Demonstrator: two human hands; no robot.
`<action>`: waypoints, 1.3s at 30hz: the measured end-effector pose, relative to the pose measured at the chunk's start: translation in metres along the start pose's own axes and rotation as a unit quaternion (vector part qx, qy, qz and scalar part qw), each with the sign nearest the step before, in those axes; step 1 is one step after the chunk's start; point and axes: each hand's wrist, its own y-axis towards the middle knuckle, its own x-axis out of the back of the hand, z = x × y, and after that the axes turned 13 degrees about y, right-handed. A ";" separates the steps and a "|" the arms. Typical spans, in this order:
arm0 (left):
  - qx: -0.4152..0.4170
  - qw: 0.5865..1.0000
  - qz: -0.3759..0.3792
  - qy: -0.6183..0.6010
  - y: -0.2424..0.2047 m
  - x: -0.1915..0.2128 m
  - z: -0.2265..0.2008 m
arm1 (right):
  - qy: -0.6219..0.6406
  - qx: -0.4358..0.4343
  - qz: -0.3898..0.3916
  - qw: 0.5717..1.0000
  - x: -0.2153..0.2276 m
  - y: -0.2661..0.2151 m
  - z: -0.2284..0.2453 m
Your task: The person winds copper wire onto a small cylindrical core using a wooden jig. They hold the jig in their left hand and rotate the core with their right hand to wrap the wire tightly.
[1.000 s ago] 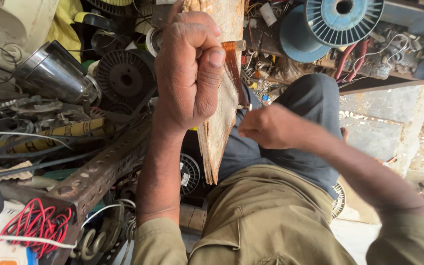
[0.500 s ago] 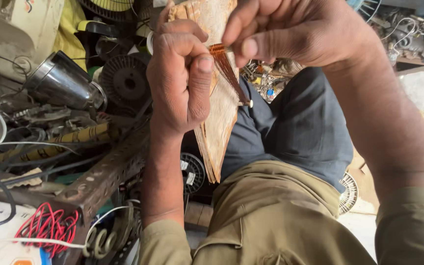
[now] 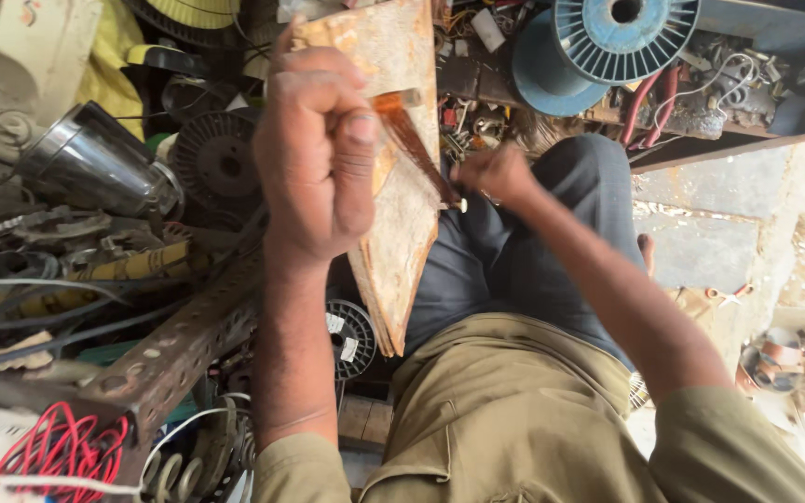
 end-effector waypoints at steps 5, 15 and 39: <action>0.000 1.000 0.000 -0.013 0.003 0.003 0.006 | -0.146 0.130 -0.040 0.980 -0.033 -0.075 -0.016; -0.025 0.999 0.014 0.019 0.008 -0.009 -0.010 | -0.069 0.423 0.125 0.895 0.095 -0.067 0.256; -0.028 0.999 0.026 0.001 0.013 -0.015 -0.013 | -0.037 0.406 0.195 0.892 0.094 -0.063 0.237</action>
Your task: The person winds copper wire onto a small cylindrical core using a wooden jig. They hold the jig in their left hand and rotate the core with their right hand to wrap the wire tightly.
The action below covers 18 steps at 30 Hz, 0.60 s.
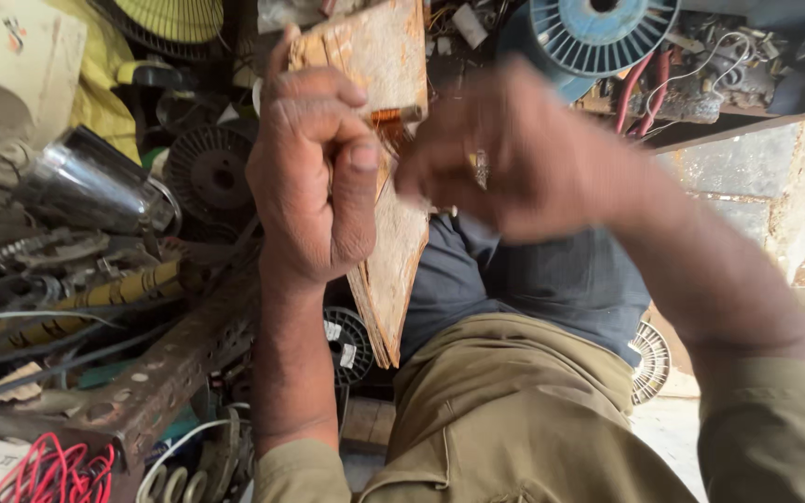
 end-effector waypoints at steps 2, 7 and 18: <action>-0.001 1.000 0.007 0.006 0.000 0.002 -0.006 | -0.073 0.028 -0.054 0.996 0.024 0.029 -0.029; 0.038 0.999 -0.002 0.004 -0.009 0.006 -0.005 | -0.099 -0.172 -0.074 0.977 -0.023 0.017 -0.153; 0.039 0.999 -0.017 -0.017 -0.020 0.010 0.017 | 0.051 -0.160 0.026 0.985 -0.141 -0.112 -0.104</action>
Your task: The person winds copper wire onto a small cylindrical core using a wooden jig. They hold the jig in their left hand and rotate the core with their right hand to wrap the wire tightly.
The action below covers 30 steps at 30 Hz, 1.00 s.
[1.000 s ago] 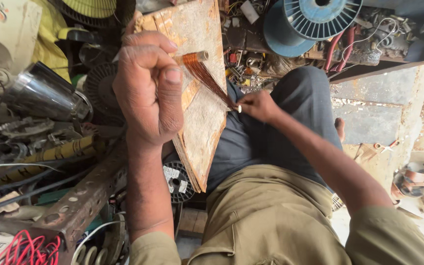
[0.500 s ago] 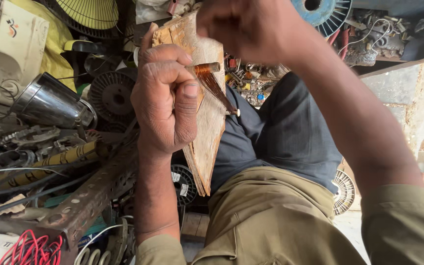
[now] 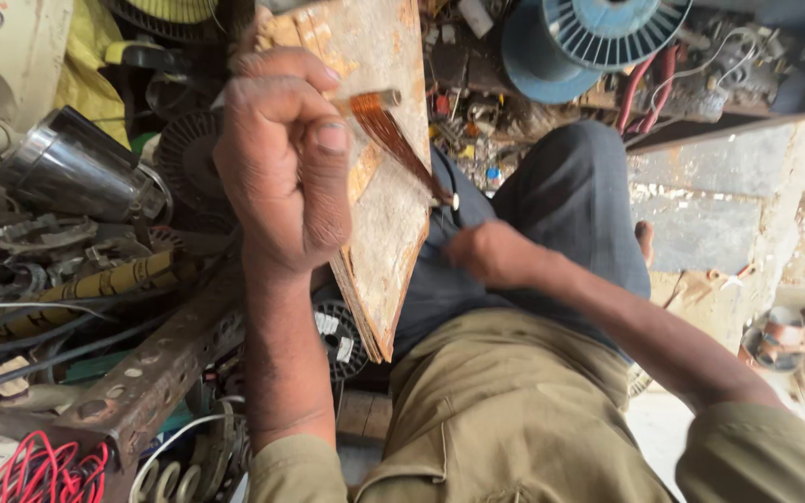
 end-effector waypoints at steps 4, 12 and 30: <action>0.025 1.000 0.017 0.002 0.003 -0.002 -0.008 | 0.054 0.037 0.048 0.997 0.061 0.024 0.122; -0.033 0.999 0.016 0.023 0.010 -0.009 -0.027 | -0.059 0.037 -0.160 0.985 0.135 0.130 0.047; -0.045 0.998 0.020 0.032 0.011 -0.014 -0.024 | -0.078 0.198 -0.098 0.972 0.130 0.057 0.168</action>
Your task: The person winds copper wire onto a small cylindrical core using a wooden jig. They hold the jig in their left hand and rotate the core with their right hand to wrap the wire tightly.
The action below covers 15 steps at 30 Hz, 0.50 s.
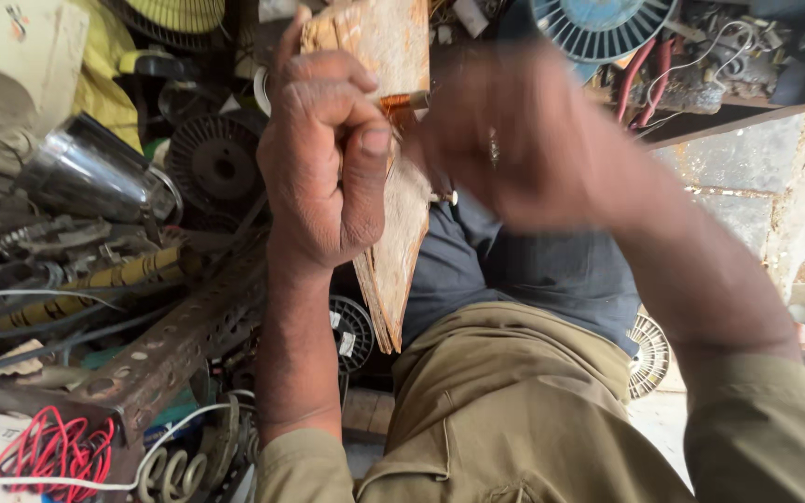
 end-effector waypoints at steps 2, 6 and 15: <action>0.001 1.000 0.003 0.005 0.001 0.001 -0.006 | -0.063 -0.080 -0.040 0.994 0.009 0.033 -0.036; 0.007 1.000 0.002 0.008 -0.001 0.004 -0.008 | 0.099 -0.381 -0.100 0.914 -0.026 0.010 -0.156; 0.015 1.000 -0.010 -0.010 0.001 0.008 0.008 | 0.114 -0.369 -0.057 0.921 -0.149 -0.172 -0.190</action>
